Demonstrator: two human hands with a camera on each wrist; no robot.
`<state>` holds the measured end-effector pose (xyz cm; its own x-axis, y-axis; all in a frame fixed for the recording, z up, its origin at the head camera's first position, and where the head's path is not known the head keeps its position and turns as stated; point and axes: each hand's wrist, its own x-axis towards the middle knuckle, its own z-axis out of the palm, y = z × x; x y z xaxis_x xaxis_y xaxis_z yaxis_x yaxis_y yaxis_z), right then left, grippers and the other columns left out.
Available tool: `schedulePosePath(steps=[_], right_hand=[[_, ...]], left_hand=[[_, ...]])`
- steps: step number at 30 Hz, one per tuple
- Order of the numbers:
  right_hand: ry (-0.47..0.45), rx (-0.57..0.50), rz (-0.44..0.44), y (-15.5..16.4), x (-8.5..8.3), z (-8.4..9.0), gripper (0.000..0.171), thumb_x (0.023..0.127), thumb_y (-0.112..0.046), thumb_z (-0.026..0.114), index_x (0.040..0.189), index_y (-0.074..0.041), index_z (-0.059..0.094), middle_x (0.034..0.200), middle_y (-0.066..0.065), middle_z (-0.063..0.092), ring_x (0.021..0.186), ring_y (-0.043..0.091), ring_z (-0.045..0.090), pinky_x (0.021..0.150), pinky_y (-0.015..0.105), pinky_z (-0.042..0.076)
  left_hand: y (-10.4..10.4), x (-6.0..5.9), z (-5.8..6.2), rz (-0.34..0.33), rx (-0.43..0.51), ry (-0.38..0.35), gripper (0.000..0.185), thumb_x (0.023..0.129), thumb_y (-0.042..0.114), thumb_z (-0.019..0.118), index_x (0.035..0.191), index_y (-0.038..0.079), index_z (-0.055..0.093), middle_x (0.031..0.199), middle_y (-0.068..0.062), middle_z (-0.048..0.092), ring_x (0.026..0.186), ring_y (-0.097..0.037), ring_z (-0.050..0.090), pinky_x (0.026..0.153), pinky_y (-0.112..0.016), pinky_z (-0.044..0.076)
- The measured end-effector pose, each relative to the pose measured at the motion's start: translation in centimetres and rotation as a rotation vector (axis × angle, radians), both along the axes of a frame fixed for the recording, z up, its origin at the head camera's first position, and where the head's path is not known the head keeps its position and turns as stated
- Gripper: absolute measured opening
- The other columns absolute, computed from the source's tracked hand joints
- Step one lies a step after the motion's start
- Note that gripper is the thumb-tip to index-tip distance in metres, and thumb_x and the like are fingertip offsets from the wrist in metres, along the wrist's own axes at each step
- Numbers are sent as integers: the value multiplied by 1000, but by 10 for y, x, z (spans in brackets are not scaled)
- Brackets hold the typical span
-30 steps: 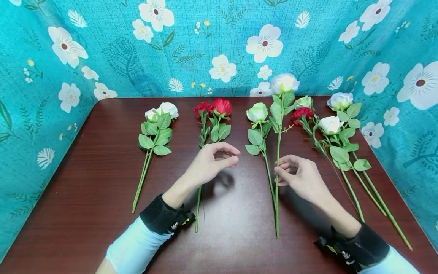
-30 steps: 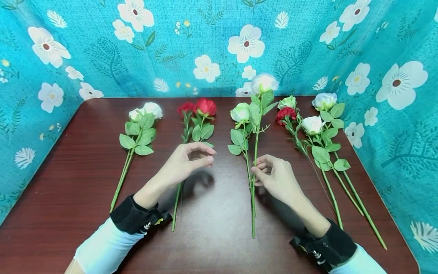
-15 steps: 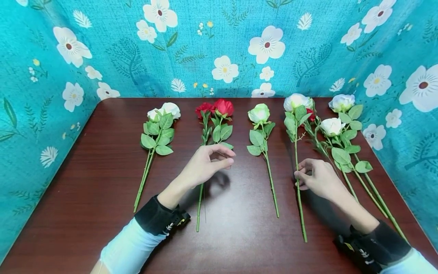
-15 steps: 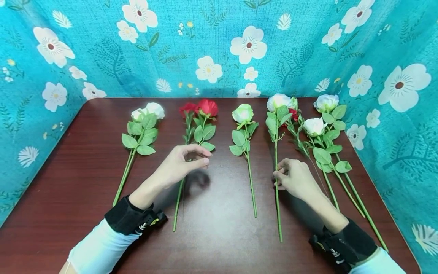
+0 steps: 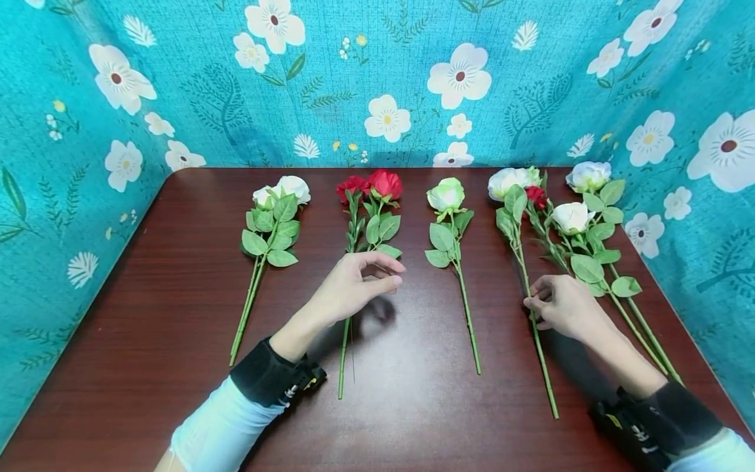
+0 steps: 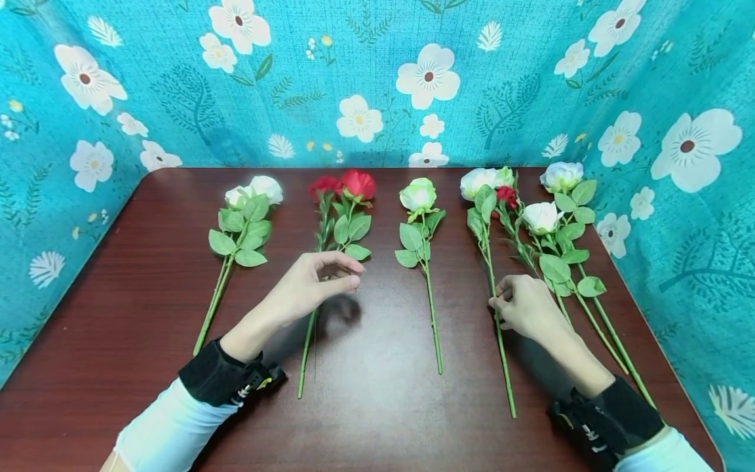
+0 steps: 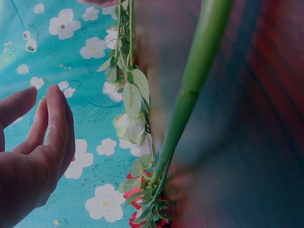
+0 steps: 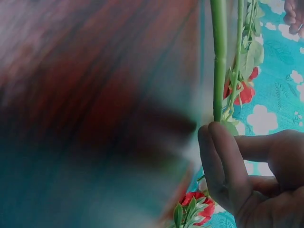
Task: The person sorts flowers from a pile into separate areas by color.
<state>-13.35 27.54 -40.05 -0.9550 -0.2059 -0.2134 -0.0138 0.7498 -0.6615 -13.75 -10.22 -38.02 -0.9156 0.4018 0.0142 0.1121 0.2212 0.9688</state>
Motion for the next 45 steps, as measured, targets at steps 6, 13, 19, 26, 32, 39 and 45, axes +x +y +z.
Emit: schedulePosePath(steps=[6,13,19,26,32,39,45], right_hand=[[-14,22,-31,9,-3,-1,16,96,-4,69,101,9,62,87,15,70,62,22,72,56,33,60],[15,67,-37,23,-5,-3,18,96,-6,70,98,10,62,85,17,70,59,23,72,54,34,59],[35,93,-54,33,-5,-5,18,95,-6,70,97,11,62,83,16,69,58,22,72,53,34,59],[27,126,-59,39,-5,-3,20,96,-8,71,97,10,63,79,14,69,57,22,71,52,35,58],[24,156,-50,40,-6,-5,22,95,-11,71,95,8,61,67,6,66,55,21,71,52,34,58],[19,176,-36,39,-7,-6,22,96,-13,71,93,6,59,65,6,64,54,21,70,51,35,57],[76,222,-33,43,-6,-1,25,99,-20,69,90,3,62,63,4,63,53,19,66,49,35,54]], left_hand=[[0,1,0,-5,-11,6,20,94,5,72,114,5,74,108,-10,72,94,-20,70,83,-35,56],[0,1,0,-4,-13,12,19,93,5,73,112,5,74,108,-4,72,94,-20,69,82,-35,56],[0,3,1,-13,-16,1,17,94,4,72,111,5,74,109,-8,72,94,-20,69,80,-34,56],[-1,3,1,-14,-27,-5,17,94,6,72,111,6,74,110,-10,72,94,-20,69,80,-35,55],[-2,4,2,-23,-33,-8,17,95,7,71,112,6,74,108,-8,72,94,-20,69,81,-37,55],[-2,5,2,-31,-36,-2,17,95,8,72,111,7,74,106,-4,73,93,-20,69,81,-37,56],[-2,5,2,-32,-47,16,16,95,9,72,110,8,75,106,-5,73,92,-19,69,81,-37,56]])
